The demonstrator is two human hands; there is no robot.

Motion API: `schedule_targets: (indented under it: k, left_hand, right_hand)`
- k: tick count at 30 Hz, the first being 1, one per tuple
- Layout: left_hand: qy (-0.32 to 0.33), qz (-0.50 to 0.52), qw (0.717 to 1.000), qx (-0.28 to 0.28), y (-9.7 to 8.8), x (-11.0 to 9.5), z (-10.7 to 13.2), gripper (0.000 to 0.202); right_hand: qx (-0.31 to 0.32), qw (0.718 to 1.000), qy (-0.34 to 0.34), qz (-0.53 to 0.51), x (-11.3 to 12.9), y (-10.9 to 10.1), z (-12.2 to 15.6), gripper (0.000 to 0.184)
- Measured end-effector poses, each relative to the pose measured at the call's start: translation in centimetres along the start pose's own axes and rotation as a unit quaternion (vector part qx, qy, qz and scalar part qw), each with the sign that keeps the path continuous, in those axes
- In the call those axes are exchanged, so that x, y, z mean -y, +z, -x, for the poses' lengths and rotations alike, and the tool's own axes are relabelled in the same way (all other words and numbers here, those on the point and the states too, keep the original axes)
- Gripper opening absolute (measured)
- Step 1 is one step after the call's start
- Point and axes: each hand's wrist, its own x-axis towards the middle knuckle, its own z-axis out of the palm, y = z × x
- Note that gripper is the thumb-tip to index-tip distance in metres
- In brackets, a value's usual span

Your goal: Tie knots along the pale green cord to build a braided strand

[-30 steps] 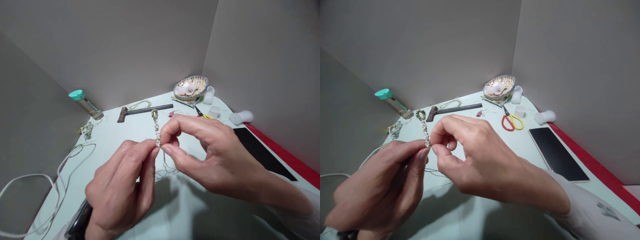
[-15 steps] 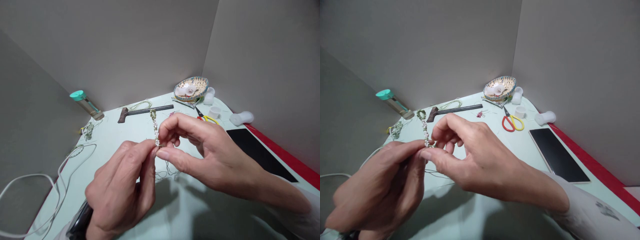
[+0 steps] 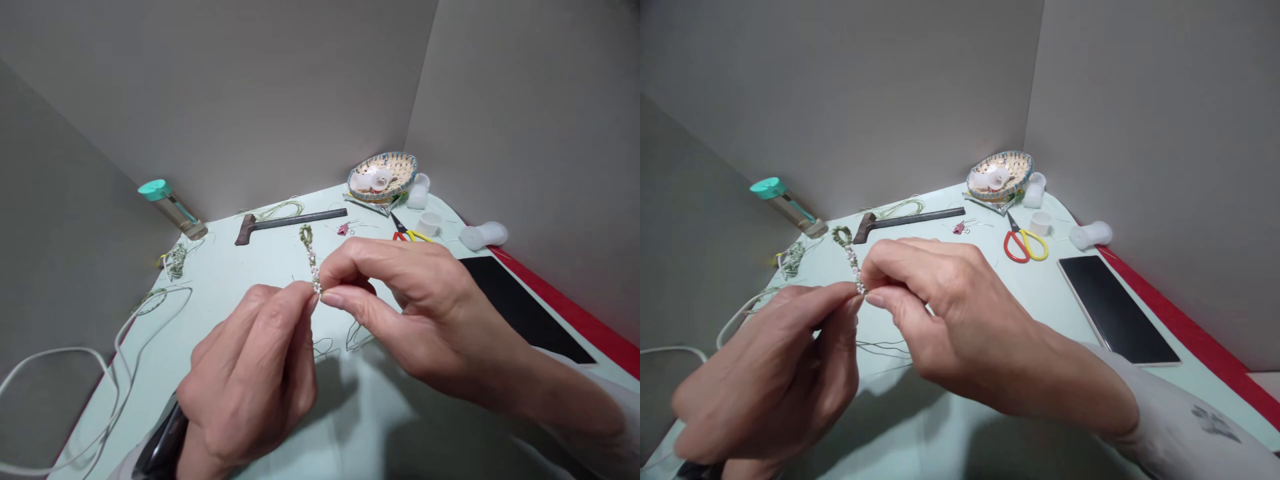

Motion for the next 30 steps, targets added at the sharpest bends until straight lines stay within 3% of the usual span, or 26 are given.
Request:
schedule_targets:
  k: [5, 11, 18, 22, 30]
  left_hand:
    - [0.052, -0.040, 0.998, -0.015, -0.2, 0.0, -0.2, 0.024]
    - [-0.002, 0.001, 1.000, 0.013, -0.4, 0.4, 0.5, 0.026]
    - [-0.022, 0.083, 0.996, 0.017, -0.6, 0.1, -0.1, 0.019]
    - [-0.077, 0.161, 0.983, 0.048, -0.8, 0.0, -0.3, 0.018]
    - [-0.213, 0.288, 0.927, 0.110, -1.3, 0.2, -0.6, 0.018]
  right_hand:
    - [0.012, 1.000, 0.009, -0.027, 0.0, -0.1, -0.5, 0.015]
    - [0.012, 0.985, 0.084, -0.153, 0.2, -0.1, -0.8, 0.016]
    - [0.002, 0.955, 0.098, -0.281, -0.1, 0.0, -0.9, 0.012]
    - [0.008, 0.940, 0.122, -0.319, -0.3, -0.1, -1.1, 0.017]
    - [0.006, 0.937, 0.126, -0.327, -0.3, -0.4, -1.2, 0.016]
